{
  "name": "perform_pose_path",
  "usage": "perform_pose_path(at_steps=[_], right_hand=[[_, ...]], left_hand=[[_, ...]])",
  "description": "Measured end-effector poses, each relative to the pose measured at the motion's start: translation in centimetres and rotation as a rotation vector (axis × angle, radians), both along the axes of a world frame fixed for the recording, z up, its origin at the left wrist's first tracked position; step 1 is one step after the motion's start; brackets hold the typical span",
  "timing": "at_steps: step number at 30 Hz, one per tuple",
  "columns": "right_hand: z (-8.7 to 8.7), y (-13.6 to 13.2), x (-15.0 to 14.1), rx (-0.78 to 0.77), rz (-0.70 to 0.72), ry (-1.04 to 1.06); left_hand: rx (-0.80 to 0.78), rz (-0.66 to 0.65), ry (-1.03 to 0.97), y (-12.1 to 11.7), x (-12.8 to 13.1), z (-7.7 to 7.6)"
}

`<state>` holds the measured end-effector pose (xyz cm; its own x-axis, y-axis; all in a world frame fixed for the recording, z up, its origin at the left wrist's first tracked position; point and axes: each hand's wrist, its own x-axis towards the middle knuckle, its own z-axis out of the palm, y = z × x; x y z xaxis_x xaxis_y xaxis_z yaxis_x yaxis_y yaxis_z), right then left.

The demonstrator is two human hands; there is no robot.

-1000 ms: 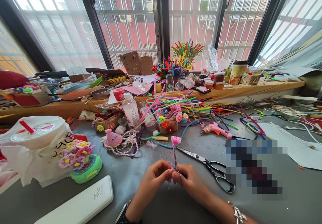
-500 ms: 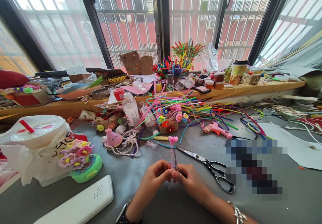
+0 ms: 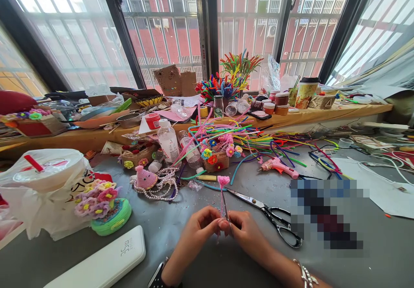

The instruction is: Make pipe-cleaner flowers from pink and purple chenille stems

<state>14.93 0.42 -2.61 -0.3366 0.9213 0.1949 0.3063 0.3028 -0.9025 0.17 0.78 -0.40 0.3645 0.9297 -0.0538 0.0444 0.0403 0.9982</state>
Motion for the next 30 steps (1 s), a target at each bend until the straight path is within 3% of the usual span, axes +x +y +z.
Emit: perform_pose_path(at_steps=[8, 18, 26, 30], right_hand=[[-0.1, 0.2, -0.1, 0.022, -0.048, -0.036], [0.5, -0.2, -0.2, -0.015, 0.076, -0.018], [0.5, -0.2, -0.1, 0.002, 0.115, -0.016], [0.5, -0.1, -0.3, -0.008, 0.07, -0.037]], left_hand=[[0.005, 0.046, 0.016, 0.0, 0.0, 0.1], [0.041, 0.102, -0.032, 0.0, 0.1, 0.9], [0.024, 0.064, -0.057, 0.0, 0.0, 0.9], [0.013, 0.049, -0.061, 0.0, 0.1, 1.0]])
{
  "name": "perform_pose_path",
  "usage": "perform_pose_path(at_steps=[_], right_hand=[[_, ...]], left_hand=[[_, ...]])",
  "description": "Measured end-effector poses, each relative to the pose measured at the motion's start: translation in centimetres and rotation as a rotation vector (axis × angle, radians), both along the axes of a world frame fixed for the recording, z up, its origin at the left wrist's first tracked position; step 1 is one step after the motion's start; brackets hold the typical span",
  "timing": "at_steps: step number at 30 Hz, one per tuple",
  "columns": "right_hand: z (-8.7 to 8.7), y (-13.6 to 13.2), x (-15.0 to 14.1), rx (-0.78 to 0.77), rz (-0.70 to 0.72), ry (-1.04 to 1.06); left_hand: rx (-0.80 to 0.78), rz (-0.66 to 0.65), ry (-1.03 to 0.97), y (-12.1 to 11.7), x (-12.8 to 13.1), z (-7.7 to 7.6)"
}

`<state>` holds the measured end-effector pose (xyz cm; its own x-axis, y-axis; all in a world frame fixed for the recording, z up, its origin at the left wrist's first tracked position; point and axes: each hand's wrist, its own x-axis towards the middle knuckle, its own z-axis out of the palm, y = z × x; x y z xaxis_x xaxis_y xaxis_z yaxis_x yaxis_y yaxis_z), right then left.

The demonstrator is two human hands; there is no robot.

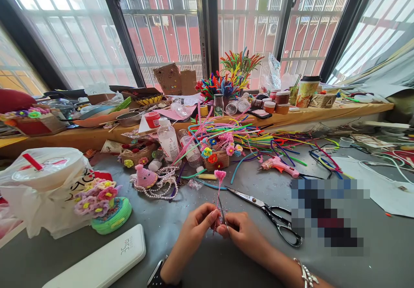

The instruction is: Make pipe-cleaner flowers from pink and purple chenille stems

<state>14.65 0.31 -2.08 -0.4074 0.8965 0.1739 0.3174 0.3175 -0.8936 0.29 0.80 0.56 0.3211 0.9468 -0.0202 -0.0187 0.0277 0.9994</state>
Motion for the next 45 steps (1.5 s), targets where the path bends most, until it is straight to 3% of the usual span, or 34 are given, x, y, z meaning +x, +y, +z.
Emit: perform_pose_path(at_steps=[10, 21, 34, 45], right_hand=[[-0.15, 0.16, 0.12, -0.043, -0.05, 0.036], [-0.06, 0.0, 0.26, -0.012, 0.131, 0.08], [-0.46, 0.24, 0.1, -0.038, -0.038, 0.029], [0.21, -0.26, 0.08, -0.014, 0.074, 0.032]], left_hand=[[-0.038, 0.044, 0.021, -0.03, -0.06, -0.23], [-0.026, 0.003, 0.02, 0.03, 0.0, -0.39], [-0.033, 0.009, 0.025, 0.04, -0.11, -0.37], [-0.018, 0.014, 0.052, -0.03, -0.04, 0.21]])
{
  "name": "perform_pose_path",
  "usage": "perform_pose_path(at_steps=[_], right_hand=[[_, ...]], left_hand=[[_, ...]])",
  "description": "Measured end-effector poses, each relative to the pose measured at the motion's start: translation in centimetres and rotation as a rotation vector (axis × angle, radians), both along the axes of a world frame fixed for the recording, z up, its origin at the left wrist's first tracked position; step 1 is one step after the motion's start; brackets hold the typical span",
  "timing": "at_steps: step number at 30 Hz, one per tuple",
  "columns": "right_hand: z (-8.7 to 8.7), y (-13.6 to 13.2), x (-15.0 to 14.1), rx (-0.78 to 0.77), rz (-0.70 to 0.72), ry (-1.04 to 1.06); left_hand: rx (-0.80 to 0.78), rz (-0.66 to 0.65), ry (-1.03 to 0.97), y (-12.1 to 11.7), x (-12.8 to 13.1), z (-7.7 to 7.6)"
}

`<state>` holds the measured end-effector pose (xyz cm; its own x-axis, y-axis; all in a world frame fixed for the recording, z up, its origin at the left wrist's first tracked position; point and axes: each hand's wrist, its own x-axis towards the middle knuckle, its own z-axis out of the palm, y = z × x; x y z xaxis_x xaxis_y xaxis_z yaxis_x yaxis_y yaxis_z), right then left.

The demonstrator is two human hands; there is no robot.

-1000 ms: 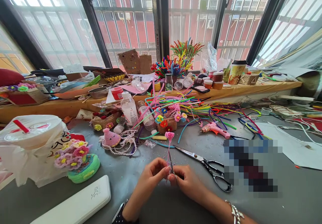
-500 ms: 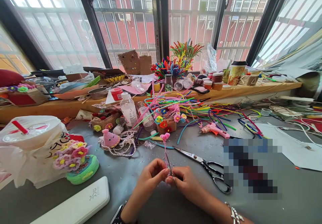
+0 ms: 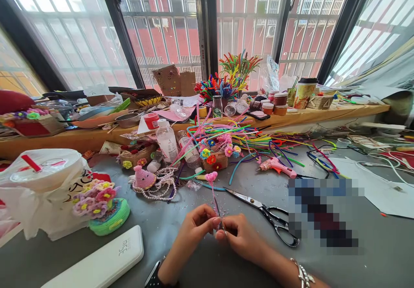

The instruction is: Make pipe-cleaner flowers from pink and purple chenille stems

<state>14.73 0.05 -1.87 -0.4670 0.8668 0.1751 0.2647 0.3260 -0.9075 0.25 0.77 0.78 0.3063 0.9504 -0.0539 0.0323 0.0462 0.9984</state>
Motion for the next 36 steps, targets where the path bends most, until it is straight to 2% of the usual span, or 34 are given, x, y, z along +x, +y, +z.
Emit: perform_pose_path(at_steps=[15, 20, 26, 33, 36], right_hand=[[-0.39, 0.32, -0.13, 0.023, -0.107, -0.009], [-0.16, 0.14, 0.02, 0.013, -0.063, 0.019], [0.06, 0.03, 0.15, 0.009, -0.011, 0.022], [-0.61, 0.38, -0.03, 0.034, -0.116, -0.008], [-0.56, 0.33, -0.07, 0.016, -0.108, 0.033]], left_hand=[[0.028, 0.017, 0.01, 0.11, -0.16, -0.55], [0.031, 0.02, 0.008, 0.1, -0.14, -0.53], [0.013, -0.038, 0.005, -0.07, 0.02, -0.42], [0.037, 0.009, 0.069, -0.01, -0.12, -0.58], [0.034, 0.004, 0.063, -0.01, -0.15, -0.67]])
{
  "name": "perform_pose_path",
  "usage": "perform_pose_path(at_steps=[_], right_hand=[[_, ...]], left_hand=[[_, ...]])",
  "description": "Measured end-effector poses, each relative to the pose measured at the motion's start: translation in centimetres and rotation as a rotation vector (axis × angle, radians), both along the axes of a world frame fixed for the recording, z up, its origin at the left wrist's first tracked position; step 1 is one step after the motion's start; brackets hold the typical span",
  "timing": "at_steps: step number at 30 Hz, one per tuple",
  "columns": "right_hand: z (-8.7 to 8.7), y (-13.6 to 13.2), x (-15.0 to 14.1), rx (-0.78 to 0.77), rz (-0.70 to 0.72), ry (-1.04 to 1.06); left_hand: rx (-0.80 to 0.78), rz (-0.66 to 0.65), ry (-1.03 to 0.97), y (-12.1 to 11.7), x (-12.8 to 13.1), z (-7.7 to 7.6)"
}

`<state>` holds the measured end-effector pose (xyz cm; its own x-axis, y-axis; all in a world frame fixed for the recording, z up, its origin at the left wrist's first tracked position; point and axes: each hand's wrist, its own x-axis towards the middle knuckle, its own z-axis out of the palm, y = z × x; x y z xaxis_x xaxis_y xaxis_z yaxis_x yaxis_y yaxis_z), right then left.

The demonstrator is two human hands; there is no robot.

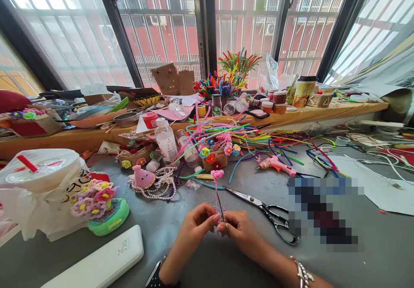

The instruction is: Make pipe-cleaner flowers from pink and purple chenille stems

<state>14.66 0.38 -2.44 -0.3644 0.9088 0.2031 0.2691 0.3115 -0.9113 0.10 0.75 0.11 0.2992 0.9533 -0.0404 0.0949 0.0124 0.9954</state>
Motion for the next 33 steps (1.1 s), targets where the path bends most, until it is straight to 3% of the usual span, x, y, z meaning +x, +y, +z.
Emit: perform_pose_path(at_steps=[7, 15, 22, 33], right_hand=[[0.2, -0.3, 0.1, 0.0, 0.093, 0.041], [-0.1, 0.1, 0.1, -0.006, -0.004, -0.021], [1.0, -0.4, 0.1, 0.037, 0.16, 0.068], [0.4, -0.2, 0.1, 0.03, 0.181, 0.073]], left_hand=[[-0.017, -0.038, -0.021, -0.1, 0.2, 0.0], [-0.005, -0.02, -0.025, 0.0, 0.2, 0.0], [-0.018, -0.047, -0.042, -0.1, 0.2, 0.1], [-0.019, -0.062, -0.08, -0.4, 0.3, 0.2]])
